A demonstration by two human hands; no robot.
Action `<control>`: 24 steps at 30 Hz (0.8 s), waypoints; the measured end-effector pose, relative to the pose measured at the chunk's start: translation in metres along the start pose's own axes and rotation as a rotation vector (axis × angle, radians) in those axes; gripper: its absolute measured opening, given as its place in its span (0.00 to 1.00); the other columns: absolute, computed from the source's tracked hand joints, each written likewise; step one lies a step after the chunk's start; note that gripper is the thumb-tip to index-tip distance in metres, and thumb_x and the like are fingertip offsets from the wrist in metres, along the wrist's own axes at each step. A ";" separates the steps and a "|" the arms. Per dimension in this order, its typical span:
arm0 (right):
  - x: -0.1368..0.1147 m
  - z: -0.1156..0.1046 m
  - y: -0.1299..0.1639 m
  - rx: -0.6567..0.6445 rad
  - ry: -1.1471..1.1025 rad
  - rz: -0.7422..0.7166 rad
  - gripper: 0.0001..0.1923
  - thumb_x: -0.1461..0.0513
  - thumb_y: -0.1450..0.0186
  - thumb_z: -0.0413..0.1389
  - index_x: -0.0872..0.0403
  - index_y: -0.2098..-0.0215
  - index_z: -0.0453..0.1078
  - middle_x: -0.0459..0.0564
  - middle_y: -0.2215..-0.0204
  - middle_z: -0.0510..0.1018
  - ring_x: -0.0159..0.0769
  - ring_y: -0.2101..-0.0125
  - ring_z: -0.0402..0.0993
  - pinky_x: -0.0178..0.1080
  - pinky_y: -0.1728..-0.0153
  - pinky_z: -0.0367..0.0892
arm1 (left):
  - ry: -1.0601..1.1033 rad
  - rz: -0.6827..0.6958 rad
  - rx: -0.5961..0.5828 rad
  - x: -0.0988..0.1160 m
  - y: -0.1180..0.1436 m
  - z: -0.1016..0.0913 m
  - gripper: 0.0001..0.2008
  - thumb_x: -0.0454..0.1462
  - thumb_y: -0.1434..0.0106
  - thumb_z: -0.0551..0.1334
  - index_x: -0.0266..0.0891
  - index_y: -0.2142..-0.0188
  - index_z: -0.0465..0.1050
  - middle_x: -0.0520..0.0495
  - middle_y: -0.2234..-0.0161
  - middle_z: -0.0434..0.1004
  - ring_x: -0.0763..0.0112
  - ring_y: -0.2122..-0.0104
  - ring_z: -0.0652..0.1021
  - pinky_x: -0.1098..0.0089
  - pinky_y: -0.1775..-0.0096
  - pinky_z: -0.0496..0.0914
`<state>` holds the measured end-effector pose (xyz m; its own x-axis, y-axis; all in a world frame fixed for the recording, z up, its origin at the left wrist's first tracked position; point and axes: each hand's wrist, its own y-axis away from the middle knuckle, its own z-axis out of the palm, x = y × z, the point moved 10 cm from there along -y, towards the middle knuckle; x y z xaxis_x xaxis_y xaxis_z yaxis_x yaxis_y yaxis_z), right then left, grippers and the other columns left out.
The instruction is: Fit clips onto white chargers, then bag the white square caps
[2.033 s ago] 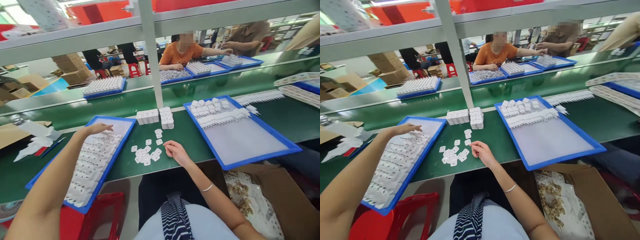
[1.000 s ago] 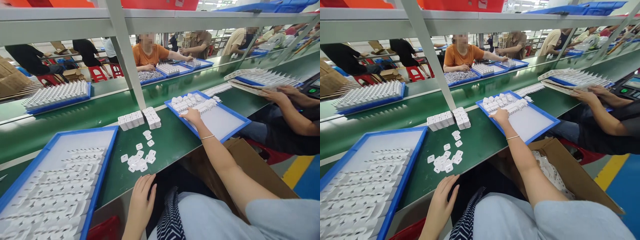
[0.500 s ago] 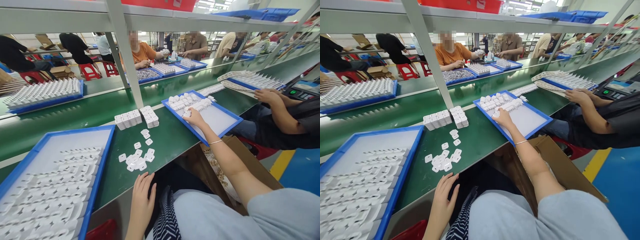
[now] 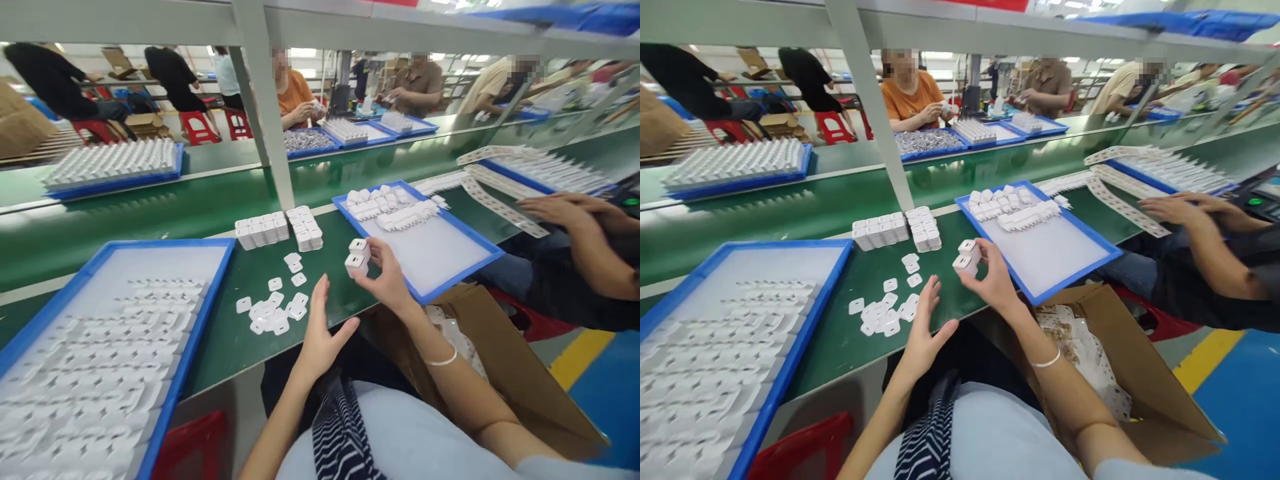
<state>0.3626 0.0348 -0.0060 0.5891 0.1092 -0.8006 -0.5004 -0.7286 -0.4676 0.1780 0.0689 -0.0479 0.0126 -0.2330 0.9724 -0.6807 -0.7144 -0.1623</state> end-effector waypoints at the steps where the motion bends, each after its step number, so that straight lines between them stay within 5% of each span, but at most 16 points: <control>1: -0.010 0.015 0.014 0.001 -0.038 -0.005 0.34 0.57 0.42 0.63 0.51 0.41 0.58 0.57 0.46 0.69 0.45 0.46 0.69 0.47 0.48 0.70 | 0.115 -0.029 0.005 -0.003 -0.007 0.007 0.43 0.45 0.37 0.65 0.52 0.30 0.41 0.47 0.28 0.41 0.57 0.31 0.53 0.55 0.33 0.53; 3: -0.020 0.038 0.039 0.026 -0.076 0.024 0.34 0.59 0.41 0.63 0.51 0.40 0.57 0.58 0.45 0.67 0.46 0.45 0.68 0.49 0.47 0.70 | 0.306 -0.101 0.049 -0.014 -0.015 0.015 0.47 0.43 0.39 0.67 0.53 0.30 0.38 0.46 0.29 0.43 0.57 0.31 0.55 0.57 0.33 0.54; 5: -0.022 0.055 0.058 0.016 -0.085 0.054 0.34 0.60 0.40 0.63 0.51 0.39 0.57 0.58 0.44 0.67 0.47 0.45 0.67 0.52 0.46 0.70 | 0.419 -0.183 0.176 -0.028 -0.013 0.007 0.43 0.42 0.40 0.68 0.48 0.32 0.48 0.42 0.32 0.56 0.56 0.35 0.63 0.58 0.35 0.59; 9: -0.034 0.084 0.079 -0.186 -0.156 -0.007 0.36 0.65 0.39 0.60 0.49 0.35 0.54 0.59 0.42 0.63 0.48 0.42 0.64 0.52 0.44 0.68 | 0.477 -0.267 0.464 -0.041 0.010 -0.029 0.29 0.41 0.42 0.69 0.39 0.42 0.68 0.40 0.45 0.75 0.58 0.46 0.76 0.62 0.44 0.69; 14: -0.062 0.094 0.091 -0.323 -0.267 -0.108 0.36 0.65 0.38 0.59 0.49 0.33 0.55 0.58 0.44 0.65 0.47 0.43 0.66 0.51 0.45 0.70 | 0.416 -0.282 0.558 -0.035 0.034 -0.066 0.27 0.38 0.47 0.73 0.40 0.48 0.75 0.43 0.51 0.80 0.63 0.54 0.80 0.68 0.52 0.74; 17: -0.076 0.103 0.086 -0.433 -0.385 -0.121 0.26 0.65 0.35 0.56 0.50 0.39 0.65 0.56 0.49 0.73 0.43 0.50 0.73 0.47 0.50 0.73 | 0.491 -0.314 0.594 -0.038 0.048 -0.085 0.34 0.34 0.52 0.75 0.43 0.44 0.73 0.44 0.49 0.79 0.62 0.51 0.79 0.68 0.50 0.73; 21: -0.074 0.136 0.063 -0.709 -0.535 0.053 0.14 0.61 0.32 0.53 0.52 0.50 0.74 0.52 0.56 0.81 0.40 0.56 0.79 0.41 0.56 0.75 | 0.654 -0.404 0.624 -0.051 0.068 -0.099 0.35 0.32 0.56 0.77 0.40 0.47 0.74 0.42 0.52 0.81 0.61 0.53 0.80 0.68 0.51 0.74; 24: -0.045 0.161 0.030 -0.776 -0.152 0.194 0.15 0.58 0.31 0.52 0.52 0.50 0.74 0.50 0.63 0.83 0.39 0.64 0.81 0.39 0.62 0.74 | 0.710 -0.386 0.620 -0.051 0.079 -0.101 0.28 0.33 0.56 0.76 0.38 0.54 0.77 0.41 0.52 0.81 0.56 0.55 0.81 0.63 0.52 0.75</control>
<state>0.2191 0.1170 -0.0443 0.4163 -0.0169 -0.9090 0.0305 -0.9990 0.0326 0.0497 0.0916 -0.0930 -0.4236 0.3873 0.8189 -0.2199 -0.9209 0.3218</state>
